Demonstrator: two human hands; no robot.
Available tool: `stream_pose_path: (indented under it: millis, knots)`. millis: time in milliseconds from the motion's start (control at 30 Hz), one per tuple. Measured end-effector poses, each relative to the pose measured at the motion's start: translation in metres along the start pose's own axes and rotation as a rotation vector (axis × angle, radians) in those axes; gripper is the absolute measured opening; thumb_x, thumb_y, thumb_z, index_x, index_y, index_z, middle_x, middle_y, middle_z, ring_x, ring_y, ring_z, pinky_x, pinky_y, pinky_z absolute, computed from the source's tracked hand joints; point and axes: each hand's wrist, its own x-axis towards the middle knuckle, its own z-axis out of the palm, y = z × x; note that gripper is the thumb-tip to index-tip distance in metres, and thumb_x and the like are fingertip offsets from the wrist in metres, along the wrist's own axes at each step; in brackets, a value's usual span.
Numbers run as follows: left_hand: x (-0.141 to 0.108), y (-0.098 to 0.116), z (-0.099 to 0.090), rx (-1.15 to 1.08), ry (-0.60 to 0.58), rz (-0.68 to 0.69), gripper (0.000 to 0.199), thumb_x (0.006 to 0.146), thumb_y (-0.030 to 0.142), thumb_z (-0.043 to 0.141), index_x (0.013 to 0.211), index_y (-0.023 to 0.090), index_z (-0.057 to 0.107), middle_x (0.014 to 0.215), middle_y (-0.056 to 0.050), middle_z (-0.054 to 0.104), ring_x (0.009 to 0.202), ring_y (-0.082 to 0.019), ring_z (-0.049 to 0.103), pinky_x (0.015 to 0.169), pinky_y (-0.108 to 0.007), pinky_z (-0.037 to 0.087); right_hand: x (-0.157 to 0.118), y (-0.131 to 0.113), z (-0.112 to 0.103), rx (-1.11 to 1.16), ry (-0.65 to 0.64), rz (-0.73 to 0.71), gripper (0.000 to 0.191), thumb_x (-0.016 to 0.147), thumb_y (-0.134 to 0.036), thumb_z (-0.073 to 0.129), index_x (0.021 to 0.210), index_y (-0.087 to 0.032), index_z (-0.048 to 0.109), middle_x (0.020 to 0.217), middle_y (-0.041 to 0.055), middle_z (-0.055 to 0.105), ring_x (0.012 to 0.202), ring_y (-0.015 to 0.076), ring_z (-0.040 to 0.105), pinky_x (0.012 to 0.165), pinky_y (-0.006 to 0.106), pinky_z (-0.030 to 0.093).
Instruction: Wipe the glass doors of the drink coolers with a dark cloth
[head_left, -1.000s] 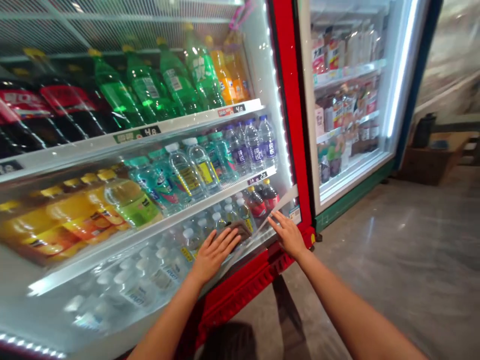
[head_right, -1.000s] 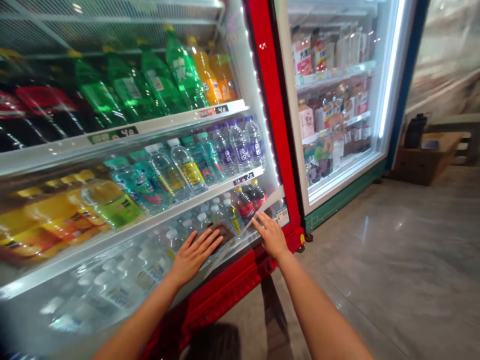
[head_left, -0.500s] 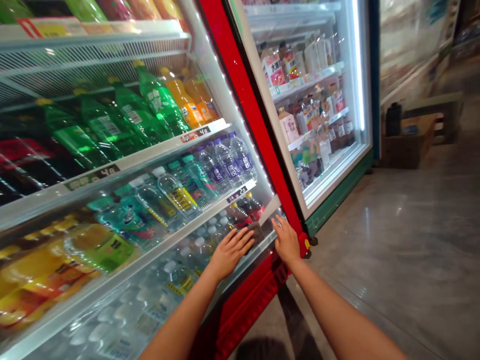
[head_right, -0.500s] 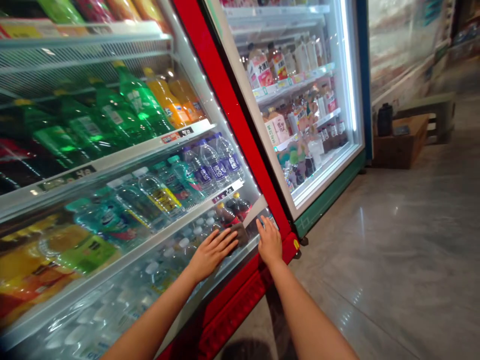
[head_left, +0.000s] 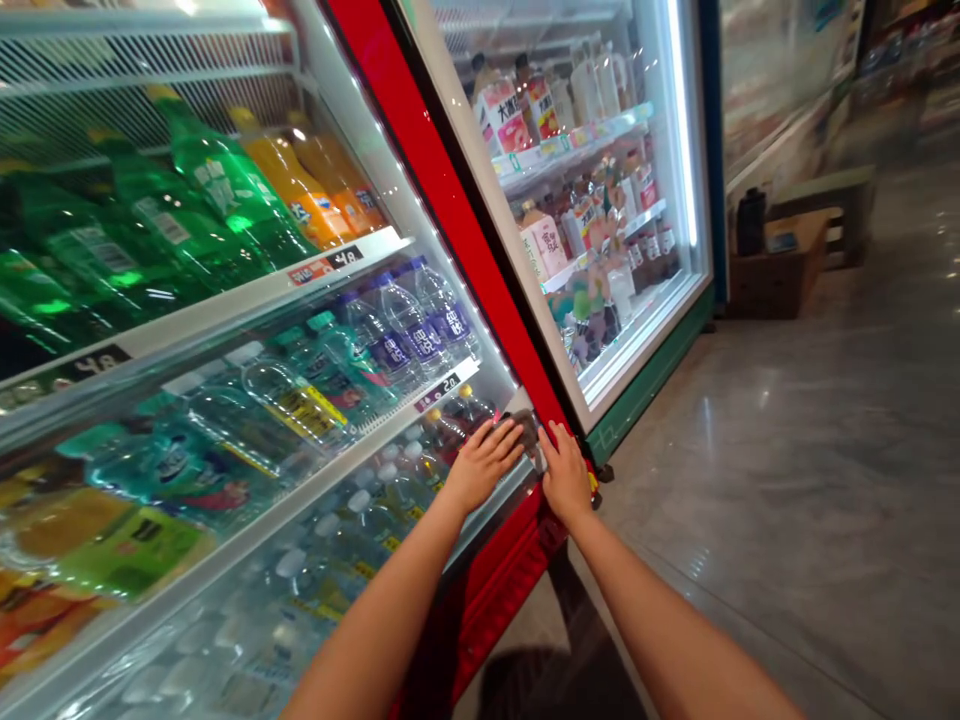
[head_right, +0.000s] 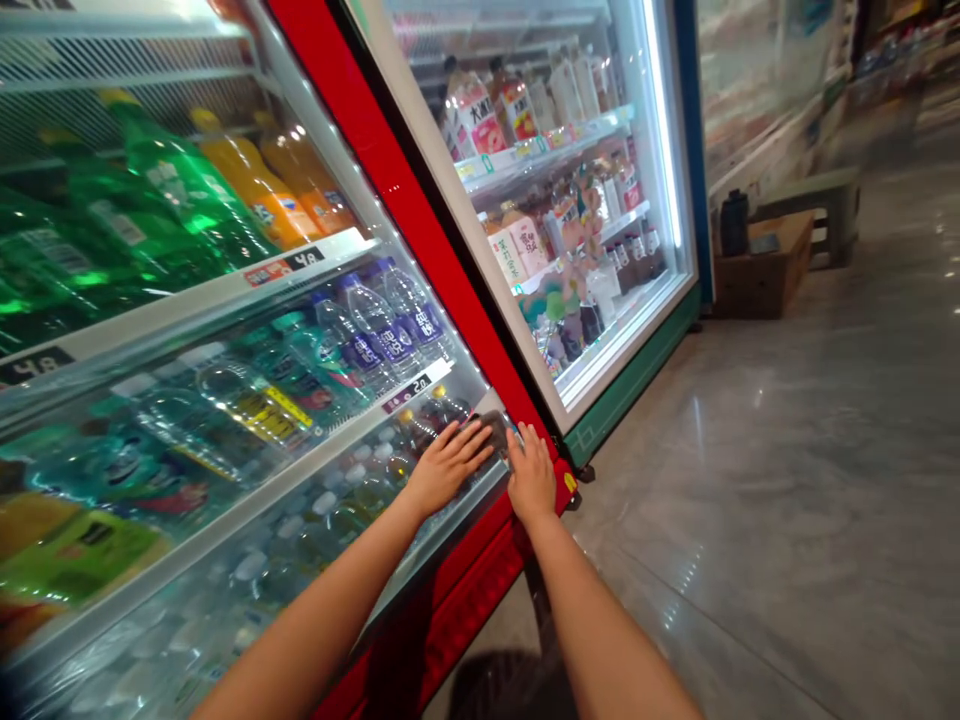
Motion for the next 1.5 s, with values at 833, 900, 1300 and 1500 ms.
stream_pose_path:
  millis: [833,900,1300,1500]
  knots:
    - [0.046,0.088,0.100,-0.118,-0.038,-0.103,0.035,0.098,0.020,0.048,0.124,0.031,0.070,0.147,0.006,0.060,0.139,-0.014,0.052,0.129,-0.040,0.022,-0.007,0.073,-0.022,-0.059,-0.072,0.006,0.068,0.077,0.005,0.046,0.139,-0.020,0.061,0.153,0.0149,0.050,0.145,0.0264,0.043,0.115,0.044,0.044]
    - [0.043,0.088,0.098,-0.110,-0.030,-0.174,0.044,0.099,0.018,0.046,0.139,0.025,0.060,0.157,-0.001,0.048,0.147,-0.018,0.043,0.130,-0.045,0.018,-0.007,0.071,-0.020,-0.057,-0.076,-0.013,0.069,0.077,0.005,0.046,0.139,-0.020,0.061,0.153,0.0144,0.050,0.145,0.0258,0.042,0.115,0.044,0.044]
    - [-0.029,0.111,0.077,-0.007,0.039,-0.250,0.046,0.101,0.019,0.044,0.145,0.026,0.054,0.162,0.004,0.039,0.153,-0.015,0.029,0.132,-0.041,0.005,-0.006,0.045,-0.012,-0.009,-0.059,-0.138,0.062,0.080,-0.001,0.049,0.138,-0.019,0.062,0.149,0.0168,0.051,0.138,0.0298,0.048,0.112,0.049,0.047]
    - [-0.091,0.106,0.028,0.052,0.041,-0.556,0.056,0.101,0.015,0.042,0.156,0.028,0.040,0.163,0.001,0.036,0.156,-0.018,0.021,0.132,-0.045,0.001,-0.005,0.023,-0.010,0.041,-0.058,-0.262,0.062,0.079,-0.001,0.050,0.136,-0.022,0.062,0.144,0.0147,0.054,0.134,0.0287,0.050,0.110,0.049,0.048]
